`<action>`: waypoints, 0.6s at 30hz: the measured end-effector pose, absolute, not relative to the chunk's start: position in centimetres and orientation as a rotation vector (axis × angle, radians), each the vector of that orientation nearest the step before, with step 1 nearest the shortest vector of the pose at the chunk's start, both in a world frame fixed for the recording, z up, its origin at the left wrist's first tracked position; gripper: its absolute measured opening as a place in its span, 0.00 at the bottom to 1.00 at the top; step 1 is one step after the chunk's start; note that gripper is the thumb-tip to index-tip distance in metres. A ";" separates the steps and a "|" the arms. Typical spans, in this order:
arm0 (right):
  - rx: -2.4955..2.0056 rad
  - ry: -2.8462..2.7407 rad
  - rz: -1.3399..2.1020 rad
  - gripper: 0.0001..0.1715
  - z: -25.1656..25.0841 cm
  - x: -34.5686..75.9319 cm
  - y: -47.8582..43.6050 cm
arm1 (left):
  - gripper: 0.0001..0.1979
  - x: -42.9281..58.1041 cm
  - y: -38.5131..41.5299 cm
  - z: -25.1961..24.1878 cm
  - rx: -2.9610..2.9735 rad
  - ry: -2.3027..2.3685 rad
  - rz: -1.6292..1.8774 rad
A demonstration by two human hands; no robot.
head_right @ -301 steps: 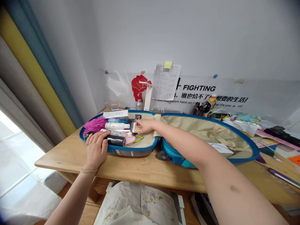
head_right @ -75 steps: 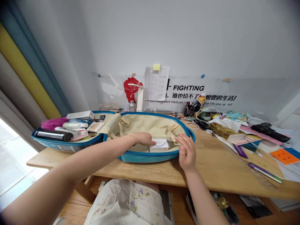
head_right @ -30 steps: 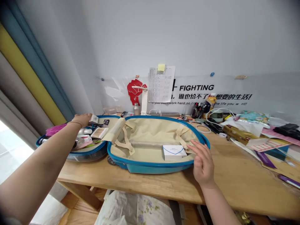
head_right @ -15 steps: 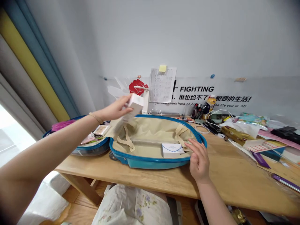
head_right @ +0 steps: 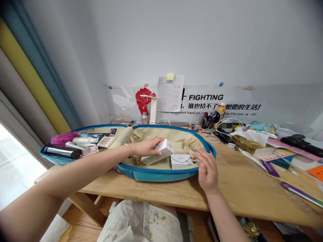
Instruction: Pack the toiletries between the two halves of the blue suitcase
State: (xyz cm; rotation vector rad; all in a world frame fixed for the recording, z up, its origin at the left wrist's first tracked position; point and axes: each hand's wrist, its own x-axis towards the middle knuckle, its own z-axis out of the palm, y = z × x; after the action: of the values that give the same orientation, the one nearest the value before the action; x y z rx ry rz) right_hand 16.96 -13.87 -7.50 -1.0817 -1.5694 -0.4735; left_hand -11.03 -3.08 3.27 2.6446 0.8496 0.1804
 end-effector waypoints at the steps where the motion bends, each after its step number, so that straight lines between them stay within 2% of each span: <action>1: -1.088 -1.563 -0.469 0.25 -7.5 16.9 -13.9 | 0.37 -11.0 -3.1 3.2 2.666 0.853 0.153; 7: -1.106 -1.559 -0.457 0.26 -7.4 16.8 -14.0 | 0.38 -10.5 -3.5 2.8 2.795 0.932 -0.136; 18: -1.049 -1.593 -0.501 0.23 -7.5 16.9 -14.0 | 0.35 -9.2 -3.7 1.6 2.815 0.963 -0.320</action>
State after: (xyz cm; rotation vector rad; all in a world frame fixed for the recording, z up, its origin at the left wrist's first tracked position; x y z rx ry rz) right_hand 16.89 -13.98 -7.51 -1.0494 -1.5927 -0.5015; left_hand -9.18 -3.74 1.65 2.8153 0.9630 -0.3202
